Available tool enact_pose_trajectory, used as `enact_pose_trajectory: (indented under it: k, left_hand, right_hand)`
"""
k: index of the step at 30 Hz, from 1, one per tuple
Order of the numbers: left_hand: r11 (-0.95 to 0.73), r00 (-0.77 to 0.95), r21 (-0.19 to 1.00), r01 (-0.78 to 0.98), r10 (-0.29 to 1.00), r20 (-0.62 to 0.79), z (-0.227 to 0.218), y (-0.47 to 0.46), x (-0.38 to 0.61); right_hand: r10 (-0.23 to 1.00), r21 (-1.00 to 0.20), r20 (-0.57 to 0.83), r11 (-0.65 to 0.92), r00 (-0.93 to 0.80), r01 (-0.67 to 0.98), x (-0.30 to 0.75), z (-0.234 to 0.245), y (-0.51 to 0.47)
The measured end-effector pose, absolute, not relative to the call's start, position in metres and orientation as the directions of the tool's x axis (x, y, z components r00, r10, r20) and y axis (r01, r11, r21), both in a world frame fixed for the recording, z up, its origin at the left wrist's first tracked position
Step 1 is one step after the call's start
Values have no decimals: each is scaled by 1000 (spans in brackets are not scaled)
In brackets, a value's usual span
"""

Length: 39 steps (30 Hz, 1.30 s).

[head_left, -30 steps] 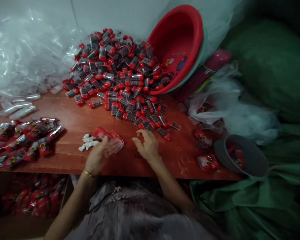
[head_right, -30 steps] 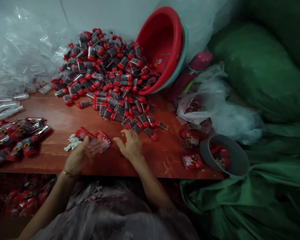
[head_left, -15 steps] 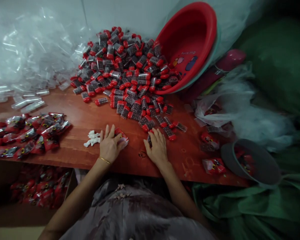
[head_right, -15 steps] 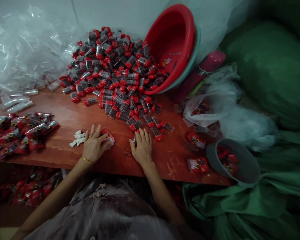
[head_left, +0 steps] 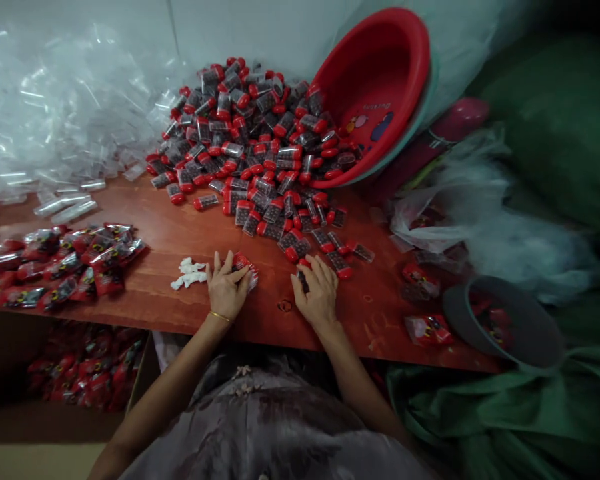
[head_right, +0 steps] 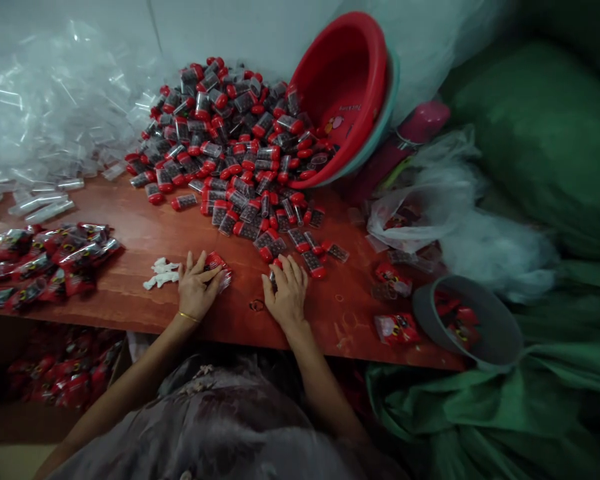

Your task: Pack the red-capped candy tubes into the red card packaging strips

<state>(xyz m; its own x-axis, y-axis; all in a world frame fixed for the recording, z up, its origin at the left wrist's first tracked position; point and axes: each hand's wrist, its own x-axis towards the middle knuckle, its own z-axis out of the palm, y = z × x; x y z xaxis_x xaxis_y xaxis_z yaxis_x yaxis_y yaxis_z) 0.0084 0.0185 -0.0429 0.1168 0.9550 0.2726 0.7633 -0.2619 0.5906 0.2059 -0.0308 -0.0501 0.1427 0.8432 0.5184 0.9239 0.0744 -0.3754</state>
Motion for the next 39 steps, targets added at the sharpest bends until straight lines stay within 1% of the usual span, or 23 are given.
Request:
enact_pose_trajectory:
  k: [2,3,5,7,8,10,11,13,14,15,16,17,18,20,23,25,26,30,32,34,36,38,39]
  left_hand:
    - [-275,91,614,740,945,313,-36,15,9]
    - [-282,78,626,727,940,333,-31,13,9]
    - [-298,59,643,706,929,365,-21,8,10]
    - [-310,62,661,684,927,370,-13,3,13]
    - [-314,70,674,669,929,364,-9,0,14]
    - [-317,78,720,617,935,345,-5,-4,16]
    - [-307,63,760,572,941,333,-4,-6,17]
    - [-235,-23,878,416,963,269,-4,-8,18]
    - [-162,-67,941,296,979,190,-5,-8,19]
    - [-64,-81,986,156,994,77,-5,-7,19]
    - [51,-52,999,20,997,-50,-5,-6,20]
    - [166,4,981,-97,986,-166,-4,-4,22]
    - [273,65,944,-186,962,-265,-3,-2,23]
    - [447,155,844,-296,894,-419,1,0,27]
    - [653,291,677,-340,757,-585,10,-2,31]
    - [712,365,624,-321,701,-612,13,-5,34]
    - [704,352,629,-329,710,-610,13,-7,35]
    - [578,153,703,-414,806,-572,8,-7,43]
    - [548,121,712,-439,821,-558,6,-3,47]
    - [544,117,706,-453,822,-558,5,2,48]
    - [549,113,695,-464,815,-569,6,7,49]
    - [546,106,687,-479,813,-572,7,9,50]
    - [540,104,687,-486,817,-568,7,10,51]
  right_hand:
    - [835,-475,526,133,160,870,197,-39,-35]
    - [850,-553,499,159,172,818,191,-33,-35]
    - [911,-749,369,175,183,639,176,-24,-33]
    - [970,-919,193,127,145,374,159,-18,-26]
    - [986,-967,120,88,119,241,152,-17,-22]
    - [994,-999,36,33,100,38,141,-17,-13]
    - [993,-1000,16,18,116,-19,138,-19,-11]
    - [984,-998,-4,7,179,-56,135,-21,-9]
    - [978,-999,-2,8,208,-44,136,-22,-10]
    - [973,-1000,11,14,230,-11,137,-23,-13]
    - [969,-999,33,24,244,39,139,-23,-15]
    - [967,-994,61,38,249,98,140,-23,-19]
    - [964,-985,94,53,248,164,142,-23,-22]
    - [954,-954,151,73,258,289,146,-23,-26]
    - [934,-899,210,68,289,432,152,-24,-29]
    - [924,-865,242,67,297,497,154,-25,-29]
    - [920,-850,260,74,294,521,154,-25,-28]
    - [908,-829,307,108,284,549,151,-26,-27]
    - [912,-831,301,108,277,546,155,-24,-27]
    - [916,-804,298,90,268,587,166,-23,-29]
    - [907,-716,300,9,296,698,182,-24,-32]
    - [879,-563,286,-169,383,809,198,-27,-34]
    - [862,-482,274,-261,426,837,204,-29,-35]
